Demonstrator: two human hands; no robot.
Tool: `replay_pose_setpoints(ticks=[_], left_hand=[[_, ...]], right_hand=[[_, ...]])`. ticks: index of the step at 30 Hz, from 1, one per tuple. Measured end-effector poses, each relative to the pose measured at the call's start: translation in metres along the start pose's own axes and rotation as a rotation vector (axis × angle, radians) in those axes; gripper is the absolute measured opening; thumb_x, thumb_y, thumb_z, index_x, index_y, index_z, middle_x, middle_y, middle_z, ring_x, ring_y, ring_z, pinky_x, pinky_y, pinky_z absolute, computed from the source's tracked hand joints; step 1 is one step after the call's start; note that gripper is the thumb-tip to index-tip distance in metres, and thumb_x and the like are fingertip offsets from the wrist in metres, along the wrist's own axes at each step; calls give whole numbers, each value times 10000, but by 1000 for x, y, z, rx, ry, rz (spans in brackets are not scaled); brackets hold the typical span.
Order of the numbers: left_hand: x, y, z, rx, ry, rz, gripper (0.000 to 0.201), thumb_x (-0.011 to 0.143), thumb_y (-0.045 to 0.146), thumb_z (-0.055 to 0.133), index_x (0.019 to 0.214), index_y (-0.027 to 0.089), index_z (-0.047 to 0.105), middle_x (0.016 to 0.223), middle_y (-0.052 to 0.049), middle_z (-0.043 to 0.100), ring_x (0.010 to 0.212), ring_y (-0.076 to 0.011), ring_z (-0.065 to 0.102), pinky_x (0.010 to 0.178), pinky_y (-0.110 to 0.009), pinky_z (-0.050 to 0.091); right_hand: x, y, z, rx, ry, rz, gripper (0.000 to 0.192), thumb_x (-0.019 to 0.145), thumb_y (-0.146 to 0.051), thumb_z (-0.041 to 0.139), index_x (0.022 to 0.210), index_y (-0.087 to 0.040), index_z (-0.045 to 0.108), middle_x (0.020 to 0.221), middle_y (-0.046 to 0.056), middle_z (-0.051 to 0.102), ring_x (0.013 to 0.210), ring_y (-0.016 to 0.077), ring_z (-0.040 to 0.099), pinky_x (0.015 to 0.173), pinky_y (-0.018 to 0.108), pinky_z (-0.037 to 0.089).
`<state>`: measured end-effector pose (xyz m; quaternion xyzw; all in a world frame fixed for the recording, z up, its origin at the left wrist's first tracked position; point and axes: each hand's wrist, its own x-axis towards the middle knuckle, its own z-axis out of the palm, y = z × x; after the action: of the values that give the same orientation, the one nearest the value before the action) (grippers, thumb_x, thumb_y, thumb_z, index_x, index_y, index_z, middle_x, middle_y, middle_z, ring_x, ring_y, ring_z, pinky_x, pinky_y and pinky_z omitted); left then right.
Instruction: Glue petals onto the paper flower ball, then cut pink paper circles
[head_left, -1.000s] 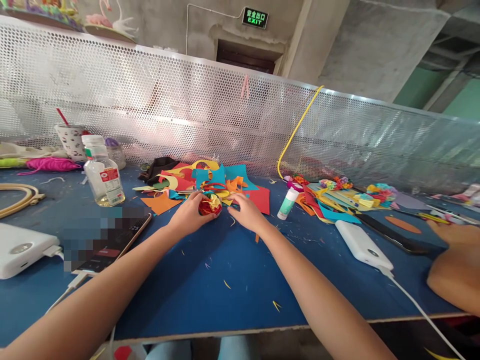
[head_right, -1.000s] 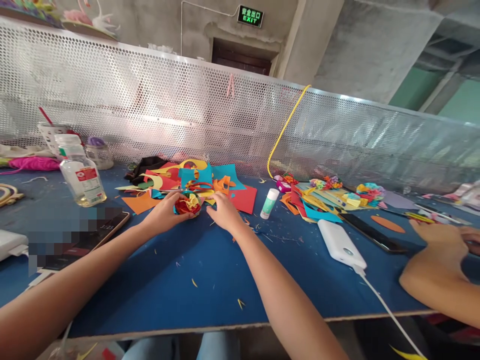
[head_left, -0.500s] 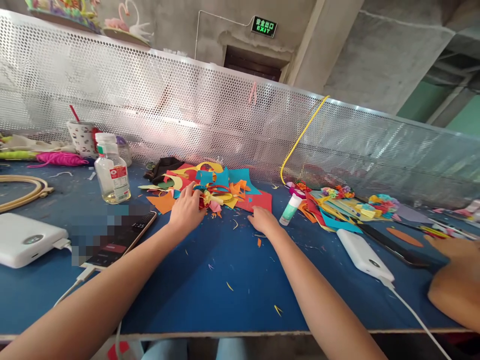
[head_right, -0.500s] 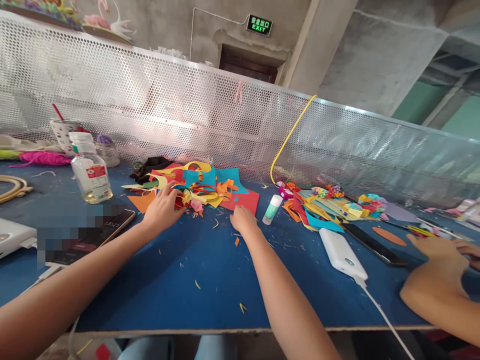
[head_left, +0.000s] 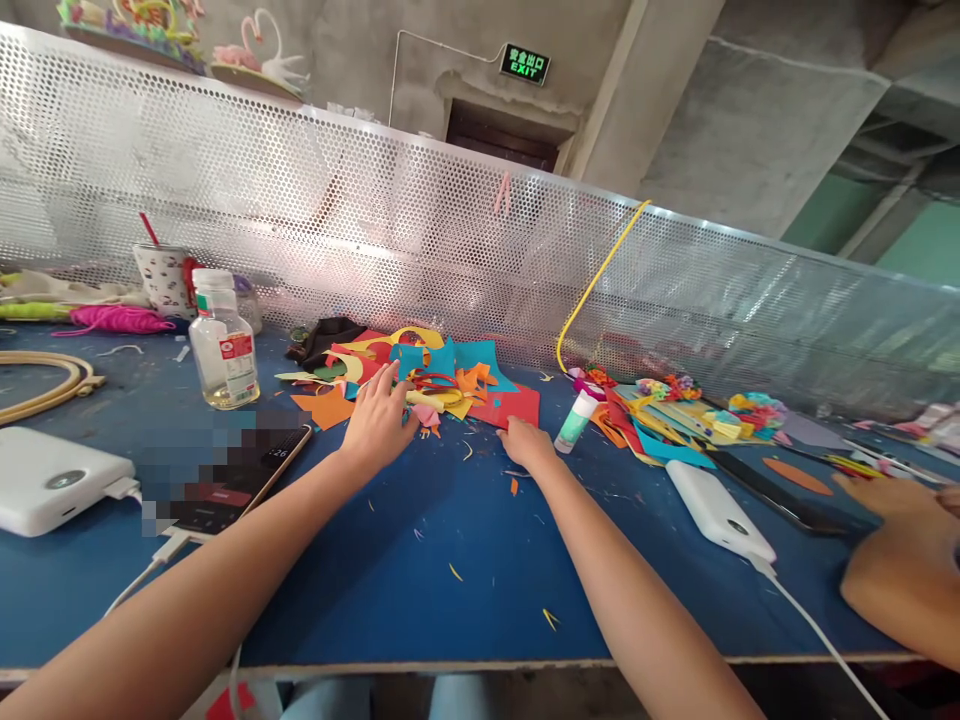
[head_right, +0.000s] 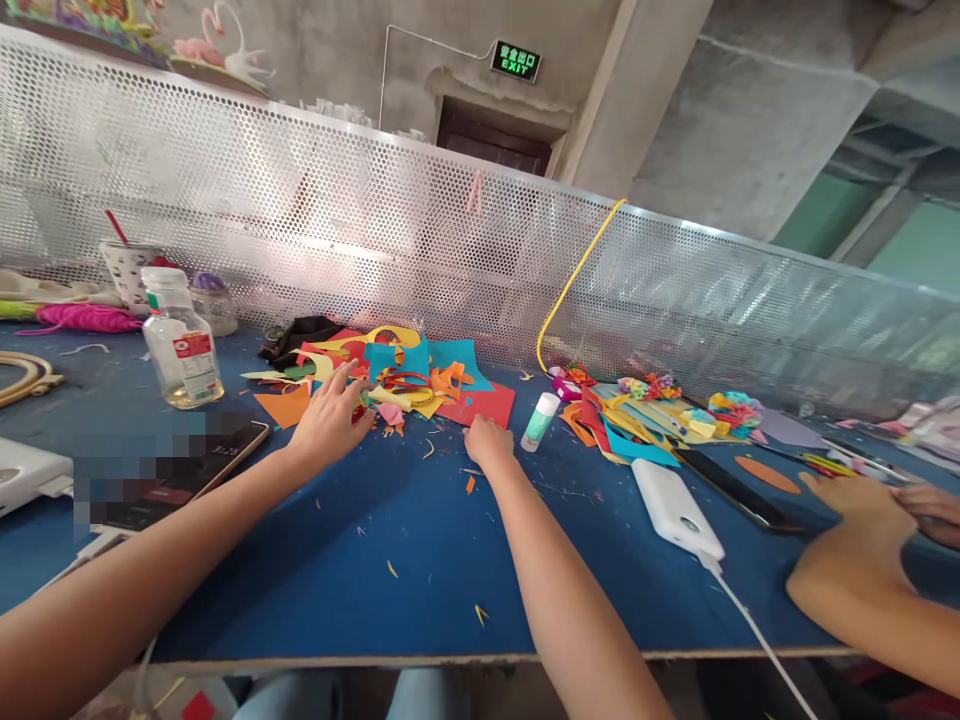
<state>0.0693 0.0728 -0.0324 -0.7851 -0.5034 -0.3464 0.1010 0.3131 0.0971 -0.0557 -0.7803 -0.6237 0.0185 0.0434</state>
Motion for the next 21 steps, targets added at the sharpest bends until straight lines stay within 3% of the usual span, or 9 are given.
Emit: replay_pose_setpoints(ticks=[14, 21], left_hand=[[1, -3, 5, -69, 16, 37, 294, 786, 220, 501, 1070, 160, 550, 1426, -151, 353, 1331, -306, 299, 1054, -490, 316], [1, -2, 3, -77, 3, 42, 289, 792, 225, 496, 1065, 151, 559, 1421, -161, 353, 1328, -305, 302, 1050, -486, 319]], right_hand=[[4, -1, 5, 136, 68, 2, 335, 890, -311, 536, 1191, -166, 511, 1195, 88, 543, 1023, 222, 566, 856, 443, 483], [11, 1, 13, 334, 220, -92, 337, 892, -303, 535, 1202, -174, 503, 1221, 90, 528, 1027, 219, 564, 850, 430, 490]])
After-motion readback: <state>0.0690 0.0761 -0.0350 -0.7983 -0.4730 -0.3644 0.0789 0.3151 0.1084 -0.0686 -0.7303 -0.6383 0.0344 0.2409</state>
